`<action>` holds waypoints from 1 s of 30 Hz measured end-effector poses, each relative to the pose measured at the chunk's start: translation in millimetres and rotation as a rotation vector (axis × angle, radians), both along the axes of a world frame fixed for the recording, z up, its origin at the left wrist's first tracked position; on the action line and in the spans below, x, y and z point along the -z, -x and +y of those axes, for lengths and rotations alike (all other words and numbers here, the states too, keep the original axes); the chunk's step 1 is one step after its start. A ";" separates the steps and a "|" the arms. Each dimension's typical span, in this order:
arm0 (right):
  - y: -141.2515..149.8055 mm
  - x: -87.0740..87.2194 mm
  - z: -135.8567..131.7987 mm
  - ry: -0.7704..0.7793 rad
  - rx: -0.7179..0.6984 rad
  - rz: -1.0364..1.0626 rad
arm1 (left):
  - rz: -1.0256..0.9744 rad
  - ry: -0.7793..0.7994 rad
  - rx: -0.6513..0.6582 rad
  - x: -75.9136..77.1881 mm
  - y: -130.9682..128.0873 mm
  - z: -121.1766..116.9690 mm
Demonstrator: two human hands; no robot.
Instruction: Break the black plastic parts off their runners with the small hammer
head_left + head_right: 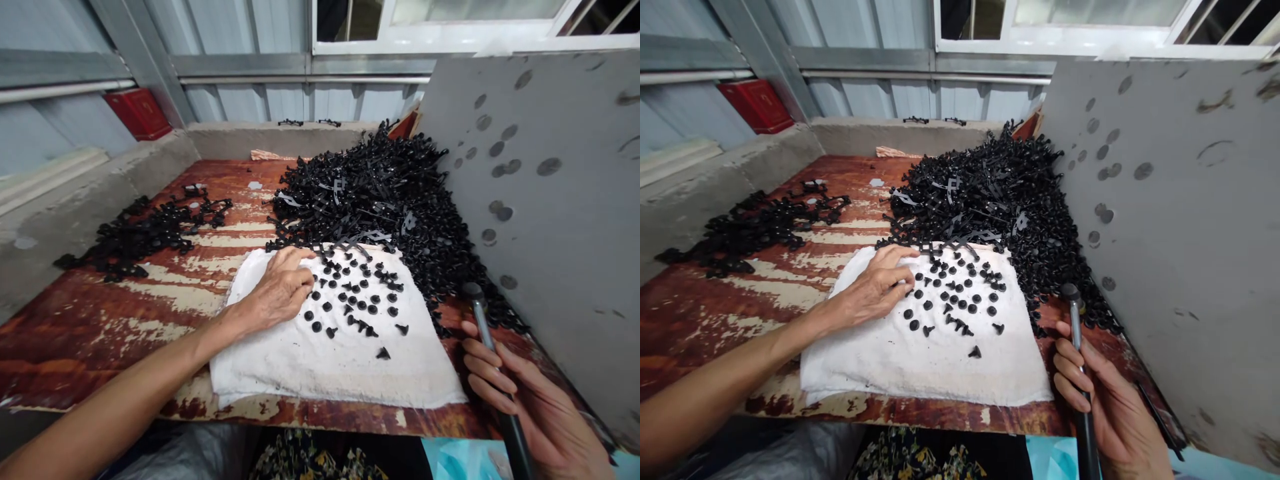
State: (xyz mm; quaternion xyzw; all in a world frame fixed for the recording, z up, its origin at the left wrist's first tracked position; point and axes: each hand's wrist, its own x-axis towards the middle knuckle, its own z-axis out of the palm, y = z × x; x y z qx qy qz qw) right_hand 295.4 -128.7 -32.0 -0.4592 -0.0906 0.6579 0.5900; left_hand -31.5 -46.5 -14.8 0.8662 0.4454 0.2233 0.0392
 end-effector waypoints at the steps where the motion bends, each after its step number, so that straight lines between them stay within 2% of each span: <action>1: 0.1 0.1 0.0 0.003 0.007 0.002 | 0.011 0.014 -0.021 -1.2 0.6 -4.0; 6: 3.3 -2.1 0.8 0.002 0.021 0.012 | 0.003 0.005 -0.121 -4.1 -4.3 -6.2; 12: 3.2 -0.7 2.7 0.000 0.007 0.035 | 0.029 0.052 -0.102 0.3 -23.9 24.1; 16: 0.1 0.2 3.8 0.004 -0.014 0.040 | -0.008 0.047 -0.226 1.0 -26.0 43.2; 20: -1.7 -0.1 3.0 0.012 -0.008 0.049 | 0.031 0.057 -0.328 -8.9 -22.4 58.7; 25: -2.6 1.9 1.8 0.004 -0.024 0.055 | 0.242 0.167 -0.146 -18.8 -25.6 66.3; 30: -2.8 0.5 3.1 -0.022 -0.051 0.023 | 0.237 0.207 -0.035 -21.1 -22.0 81.9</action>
